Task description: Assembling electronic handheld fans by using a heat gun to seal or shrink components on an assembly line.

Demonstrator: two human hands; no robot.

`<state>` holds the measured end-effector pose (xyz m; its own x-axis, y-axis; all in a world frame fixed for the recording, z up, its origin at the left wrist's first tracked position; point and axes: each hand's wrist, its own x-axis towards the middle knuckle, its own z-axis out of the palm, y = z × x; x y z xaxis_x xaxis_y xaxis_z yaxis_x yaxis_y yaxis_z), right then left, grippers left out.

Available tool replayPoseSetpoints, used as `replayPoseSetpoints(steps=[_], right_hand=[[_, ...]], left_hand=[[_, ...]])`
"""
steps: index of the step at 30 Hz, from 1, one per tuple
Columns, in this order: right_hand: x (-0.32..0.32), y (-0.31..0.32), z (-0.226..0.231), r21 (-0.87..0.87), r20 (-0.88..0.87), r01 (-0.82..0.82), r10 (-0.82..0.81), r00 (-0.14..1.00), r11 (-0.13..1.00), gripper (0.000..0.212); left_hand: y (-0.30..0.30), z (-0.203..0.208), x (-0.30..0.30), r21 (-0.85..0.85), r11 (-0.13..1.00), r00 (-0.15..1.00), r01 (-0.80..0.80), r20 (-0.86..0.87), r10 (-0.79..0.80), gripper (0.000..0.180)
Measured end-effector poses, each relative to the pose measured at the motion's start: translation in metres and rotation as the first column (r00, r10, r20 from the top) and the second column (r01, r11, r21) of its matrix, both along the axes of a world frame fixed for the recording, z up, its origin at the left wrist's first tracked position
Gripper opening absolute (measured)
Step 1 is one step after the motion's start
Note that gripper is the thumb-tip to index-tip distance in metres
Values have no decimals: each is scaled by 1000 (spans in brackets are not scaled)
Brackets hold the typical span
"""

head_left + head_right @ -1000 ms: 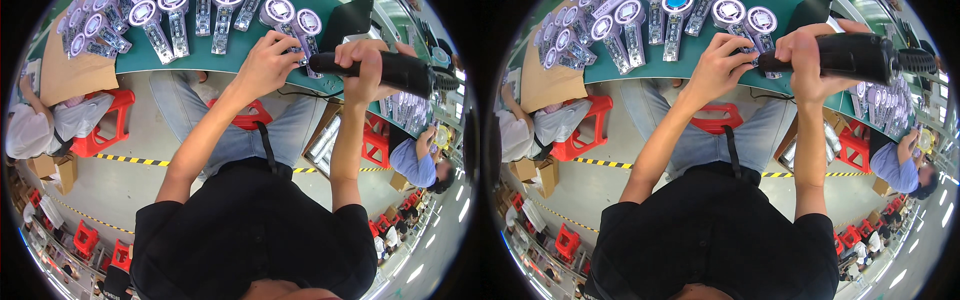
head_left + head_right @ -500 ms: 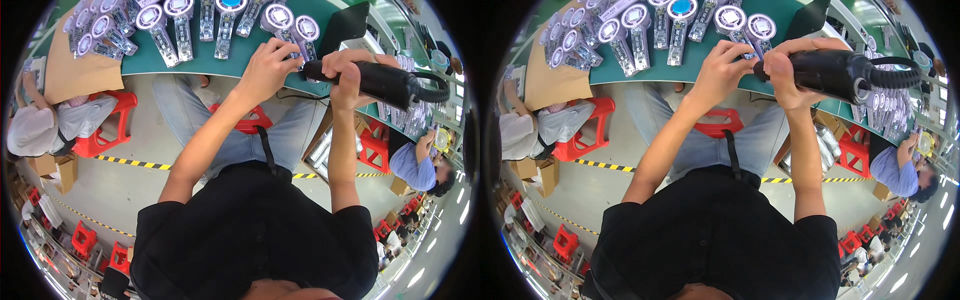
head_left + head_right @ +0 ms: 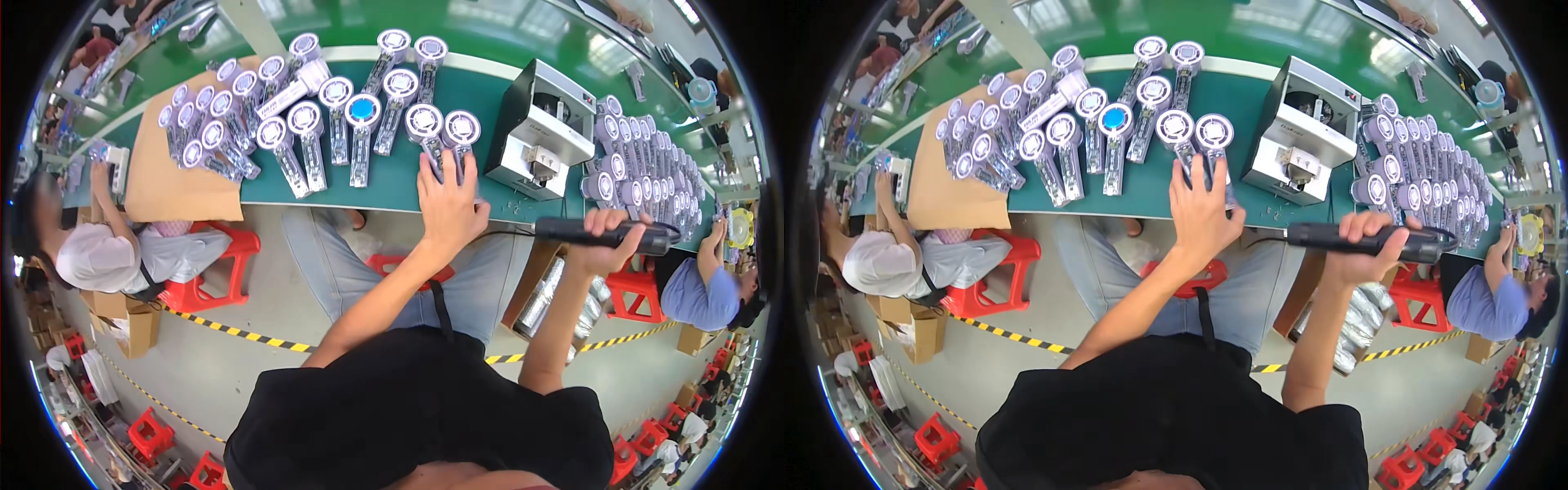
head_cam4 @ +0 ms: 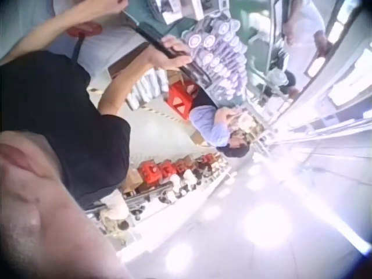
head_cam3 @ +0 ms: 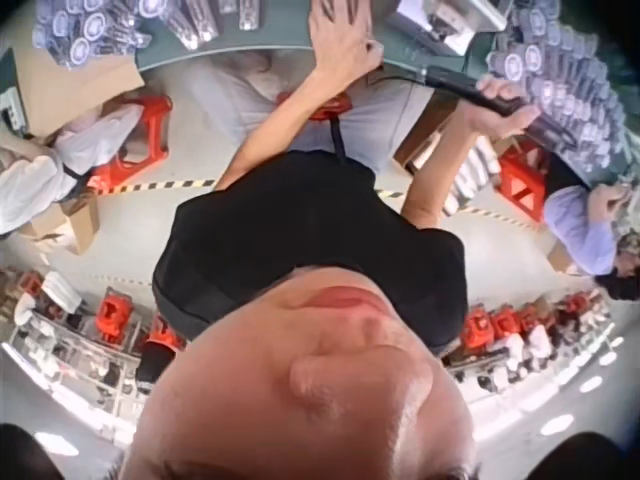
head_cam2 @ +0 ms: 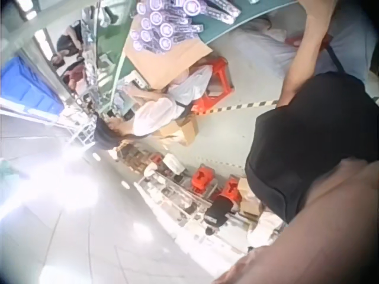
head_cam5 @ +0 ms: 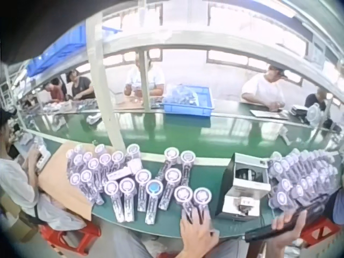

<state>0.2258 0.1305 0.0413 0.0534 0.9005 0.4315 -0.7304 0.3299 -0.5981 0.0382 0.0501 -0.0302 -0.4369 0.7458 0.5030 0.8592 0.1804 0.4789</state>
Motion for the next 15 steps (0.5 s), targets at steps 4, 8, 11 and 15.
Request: replayPoseSetpoints(steps=[4,8,11,15], right_hand=[[39,-26,-63,-385,50,119,-108,993,915,20],[60,-59,-175,-781,42,132,-159,986,610,22],[58,-86,-235,-861,81,179,-220,972,477,25],[42,-93,-230,-763,219,242,-113,969,600,25]], left_hand=[[1,1,-18,-58,994,996,-88,-24,87,63],[0,12,-26,-175,976,989,-132,-91,117,62],[-7,22,-36,-294,956,998,-25,-59,8,59],[-32,43,-48,-253,966,999,50,34,-43,57]])
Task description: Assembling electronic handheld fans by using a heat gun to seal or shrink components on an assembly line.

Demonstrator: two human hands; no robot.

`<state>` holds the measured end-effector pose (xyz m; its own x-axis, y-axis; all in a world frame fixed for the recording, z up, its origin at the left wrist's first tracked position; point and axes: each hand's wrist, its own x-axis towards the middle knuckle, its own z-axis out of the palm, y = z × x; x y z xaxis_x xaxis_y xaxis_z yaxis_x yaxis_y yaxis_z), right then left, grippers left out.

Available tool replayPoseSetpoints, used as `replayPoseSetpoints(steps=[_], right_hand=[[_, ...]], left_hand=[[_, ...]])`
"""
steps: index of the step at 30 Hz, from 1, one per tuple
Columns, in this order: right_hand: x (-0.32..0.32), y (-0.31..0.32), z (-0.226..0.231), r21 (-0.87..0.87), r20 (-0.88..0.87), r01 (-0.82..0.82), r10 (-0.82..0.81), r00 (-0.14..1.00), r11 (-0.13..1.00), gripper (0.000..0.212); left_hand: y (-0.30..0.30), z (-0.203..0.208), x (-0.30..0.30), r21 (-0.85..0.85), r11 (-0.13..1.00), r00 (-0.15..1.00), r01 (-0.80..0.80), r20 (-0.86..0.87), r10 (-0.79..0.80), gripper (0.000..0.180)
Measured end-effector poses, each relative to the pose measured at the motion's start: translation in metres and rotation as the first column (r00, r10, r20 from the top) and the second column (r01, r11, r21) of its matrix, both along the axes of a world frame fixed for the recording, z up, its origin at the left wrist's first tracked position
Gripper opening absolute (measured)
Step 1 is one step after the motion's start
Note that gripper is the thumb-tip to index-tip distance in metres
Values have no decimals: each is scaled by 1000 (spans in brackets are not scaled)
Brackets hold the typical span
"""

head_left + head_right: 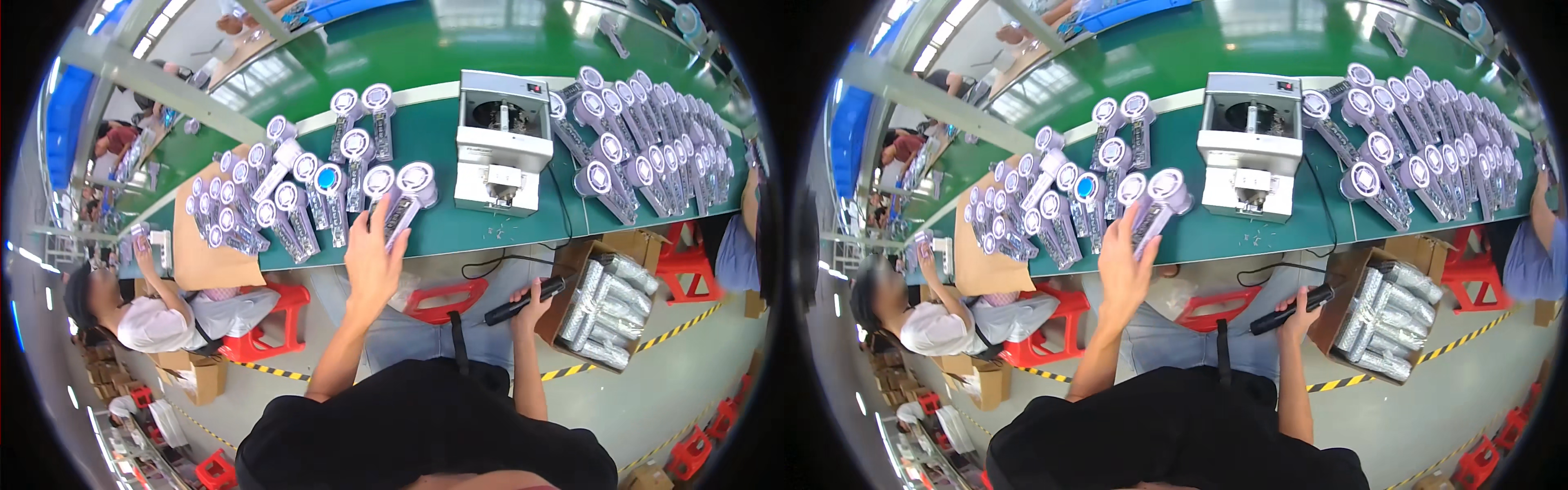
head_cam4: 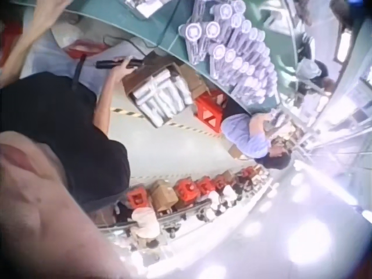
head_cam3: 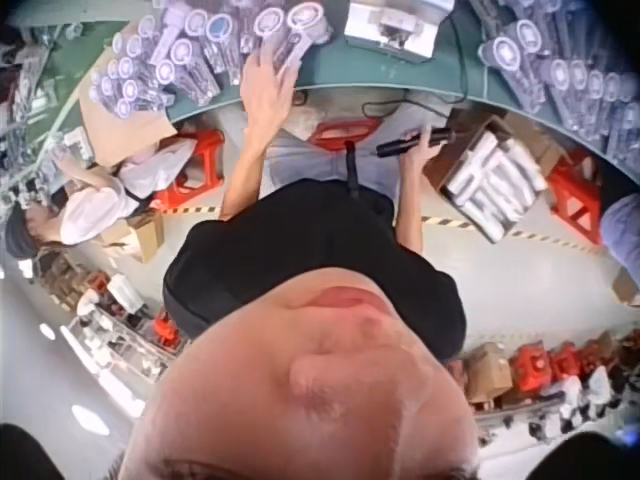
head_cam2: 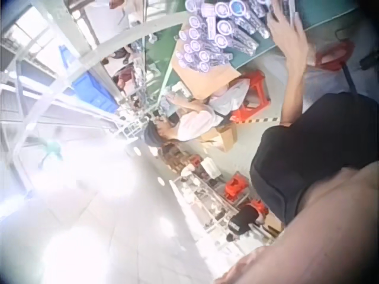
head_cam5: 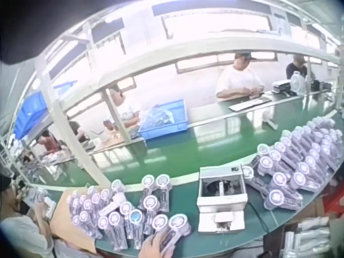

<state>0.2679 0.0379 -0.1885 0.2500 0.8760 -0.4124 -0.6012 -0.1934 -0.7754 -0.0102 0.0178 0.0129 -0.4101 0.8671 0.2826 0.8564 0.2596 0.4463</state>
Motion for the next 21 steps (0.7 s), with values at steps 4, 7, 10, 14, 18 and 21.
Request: replayPoseSetpoints(steps=[4,7,10,14,18,21], right_hand=[[1,8,-3,-18,-61,-4,3,998,1000,28],[4,8,-3,25,-86,13,-11,996,1000,28],[3,9,-6,10,-58,26,-26,998,1000,29],[4,6,-4,-5,-99,23,-24,995,1000,32],[2,9,-7,6,-116,-38,38,992,999,33],[-4,11,-7,16,-137,-129,130,982,992,26]], left_hand=[[16,36,-5,147,989,996,0,-89,14,45],[87,61,-17,293,956,998,20,-63,-1,48],[194,60,-46,301,953,983,27,-179,29,46],[333,3,-86,193,981,952,-2,-301,61,43],[405,-42,-117,126,992,954,13,-298,25,41],[426,-59,-153,-118,990,975,-74,-215,48,61]])
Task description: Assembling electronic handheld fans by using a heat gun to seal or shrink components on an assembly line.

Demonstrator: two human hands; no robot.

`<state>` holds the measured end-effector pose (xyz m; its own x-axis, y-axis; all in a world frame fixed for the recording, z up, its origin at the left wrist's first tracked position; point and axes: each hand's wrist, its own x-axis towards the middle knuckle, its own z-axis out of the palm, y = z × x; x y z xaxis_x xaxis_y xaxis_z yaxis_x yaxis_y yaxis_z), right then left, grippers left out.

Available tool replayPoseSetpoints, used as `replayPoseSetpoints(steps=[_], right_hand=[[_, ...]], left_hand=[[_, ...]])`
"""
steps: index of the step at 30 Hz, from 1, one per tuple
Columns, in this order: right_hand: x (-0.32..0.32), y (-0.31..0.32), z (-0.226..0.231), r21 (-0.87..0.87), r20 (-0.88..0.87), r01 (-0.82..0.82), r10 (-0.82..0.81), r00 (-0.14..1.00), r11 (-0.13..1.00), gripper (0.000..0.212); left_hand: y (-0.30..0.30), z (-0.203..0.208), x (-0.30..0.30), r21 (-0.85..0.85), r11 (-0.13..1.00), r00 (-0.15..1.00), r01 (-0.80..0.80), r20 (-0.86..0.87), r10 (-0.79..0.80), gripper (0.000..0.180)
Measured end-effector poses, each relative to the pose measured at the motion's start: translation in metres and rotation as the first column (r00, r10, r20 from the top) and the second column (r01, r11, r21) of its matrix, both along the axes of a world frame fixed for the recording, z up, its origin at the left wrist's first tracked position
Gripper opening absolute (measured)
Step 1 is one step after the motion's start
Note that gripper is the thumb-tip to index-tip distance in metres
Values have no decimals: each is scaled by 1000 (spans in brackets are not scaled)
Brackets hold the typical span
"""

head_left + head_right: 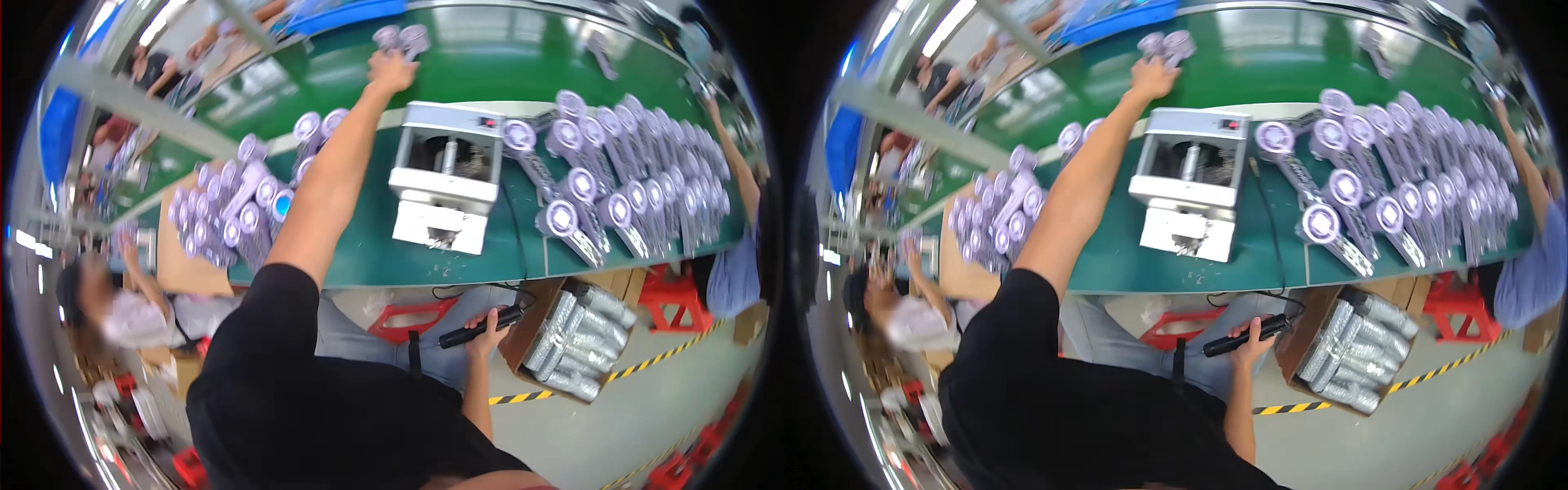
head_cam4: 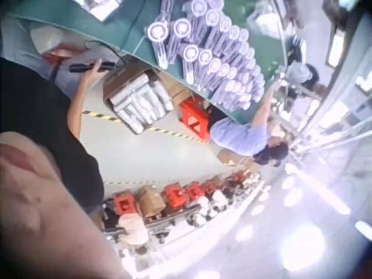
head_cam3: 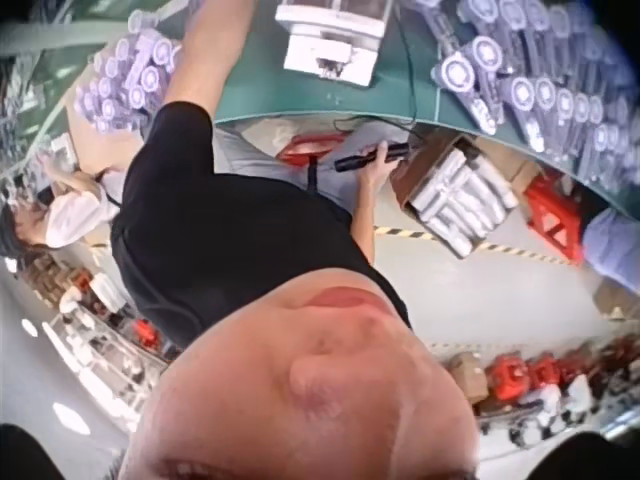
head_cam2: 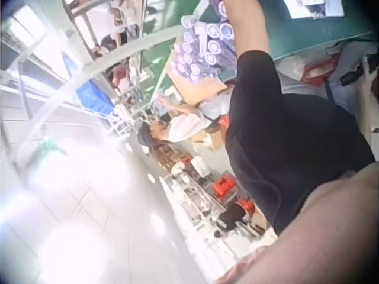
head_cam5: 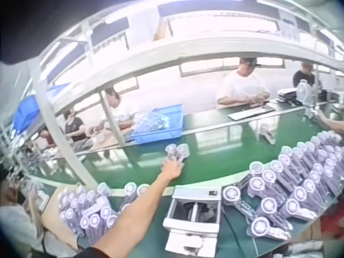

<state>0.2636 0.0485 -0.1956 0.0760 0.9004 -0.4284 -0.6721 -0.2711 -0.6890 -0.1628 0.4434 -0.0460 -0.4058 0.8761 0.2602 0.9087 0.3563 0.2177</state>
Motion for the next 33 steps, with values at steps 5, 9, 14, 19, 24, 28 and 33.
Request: replayPoseSetpoints(steps=[5,9,14,19,24,28,33], right_hand=[[10,-3,-13,75,27,49,-51,998,996,19],[5,-1,-4,63,70,15,-20,997,998,18],[-4,-1,0,51,63,-22,19,998,998,20],[1,-6,-14,10,63,14,-14,998,1000,23],[4,-7,-11,48,68,23,-26,997,999,27],[7,-5,-17,63,34,-2,0,999,998,27],[1,-3,-13,59,46,-18,15,999,998,27]], left_hand=[[-87,44,93,134,988,967,77,-253,-41,81],[-201,66,113,126,974,888,-190,-400,226,84],[-255,47,94,-83,935,905,-345,-294,308,104],[-257,60,82,-105,944,933,-312,-221,283,108],[-246,63,62,-228,926,944,-301,-212,254,112],[-252,52,57,-36,963,953,-266,-159,257,100],[-251,58,60,3,980,976,-198,-94,197,87]])
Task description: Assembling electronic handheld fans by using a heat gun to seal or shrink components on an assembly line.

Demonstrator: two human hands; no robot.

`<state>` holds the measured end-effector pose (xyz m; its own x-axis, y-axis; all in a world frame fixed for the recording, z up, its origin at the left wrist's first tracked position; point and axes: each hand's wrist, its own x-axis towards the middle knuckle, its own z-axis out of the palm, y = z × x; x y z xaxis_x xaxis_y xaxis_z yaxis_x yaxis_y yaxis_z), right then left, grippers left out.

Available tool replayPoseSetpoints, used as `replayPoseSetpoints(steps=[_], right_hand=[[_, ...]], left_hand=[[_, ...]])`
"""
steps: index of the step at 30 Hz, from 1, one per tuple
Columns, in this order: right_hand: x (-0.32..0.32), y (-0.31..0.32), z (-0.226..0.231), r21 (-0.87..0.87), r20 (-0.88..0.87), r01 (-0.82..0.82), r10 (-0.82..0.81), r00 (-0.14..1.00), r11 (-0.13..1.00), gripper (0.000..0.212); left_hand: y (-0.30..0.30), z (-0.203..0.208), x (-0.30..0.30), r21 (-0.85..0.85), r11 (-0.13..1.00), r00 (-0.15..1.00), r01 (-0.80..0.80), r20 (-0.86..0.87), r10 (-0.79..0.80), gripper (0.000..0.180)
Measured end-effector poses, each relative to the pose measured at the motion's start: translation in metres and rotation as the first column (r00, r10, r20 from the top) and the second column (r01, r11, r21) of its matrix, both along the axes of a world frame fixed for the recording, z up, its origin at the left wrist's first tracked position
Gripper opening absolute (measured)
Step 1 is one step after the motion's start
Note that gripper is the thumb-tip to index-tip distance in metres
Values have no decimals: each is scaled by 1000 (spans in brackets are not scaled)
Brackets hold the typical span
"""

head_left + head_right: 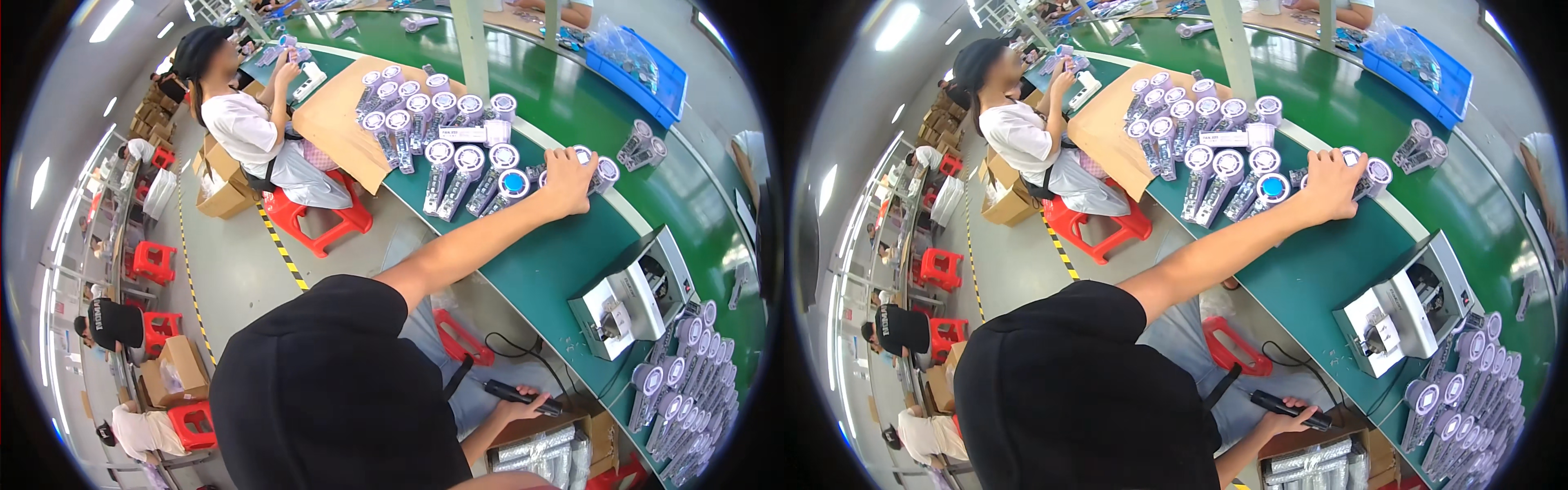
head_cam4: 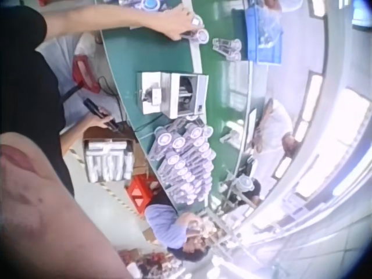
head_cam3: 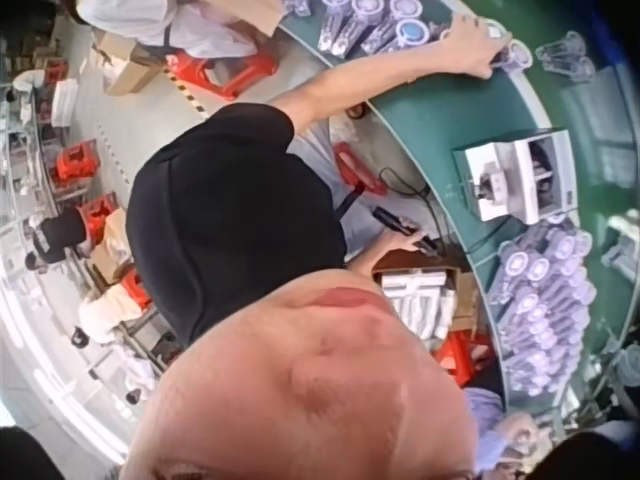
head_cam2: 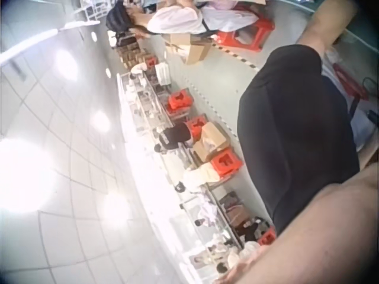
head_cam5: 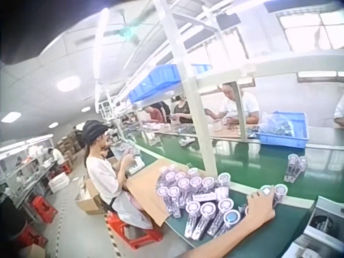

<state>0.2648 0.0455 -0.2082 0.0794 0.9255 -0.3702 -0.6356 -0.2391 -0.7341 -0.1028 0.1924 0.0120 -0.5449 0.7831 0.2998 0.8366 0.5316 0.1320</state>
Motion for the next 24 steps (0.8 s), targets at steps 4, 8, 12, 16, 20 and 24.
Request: replayPoseSetpoints(steps=[4,8,12,16,20,24], right_hand=[[-2,-1,1,-5,19,28,-28,999,1000,29],[2,-2,-1,9,-16,27,-27,1000,1000,28],[1,-2,1,-1,-14,31,-31,999,1000,28],[2,-1,3,9,-8,29,-29,1000,1000,27],[1,-1,6,25,-10,13,-12,1000,1000,26],[4,-2,2,29,-8,22,-22,1000,999,28]], left_hand=[[-7,-5,13,22,996,996,86,-8,-86,84],[-30,-12,33,91,995,984,46,-176,-30,81],[-61,-33,23,141,986,968,94,-245,-57,58],[-81,-29,16,123,981,924,152,-370,-97,47],[-87,-25,13,115,986,936,121,-344,-74,46],[-85,-24,16,120,988,930,95,-364,-45,44]])
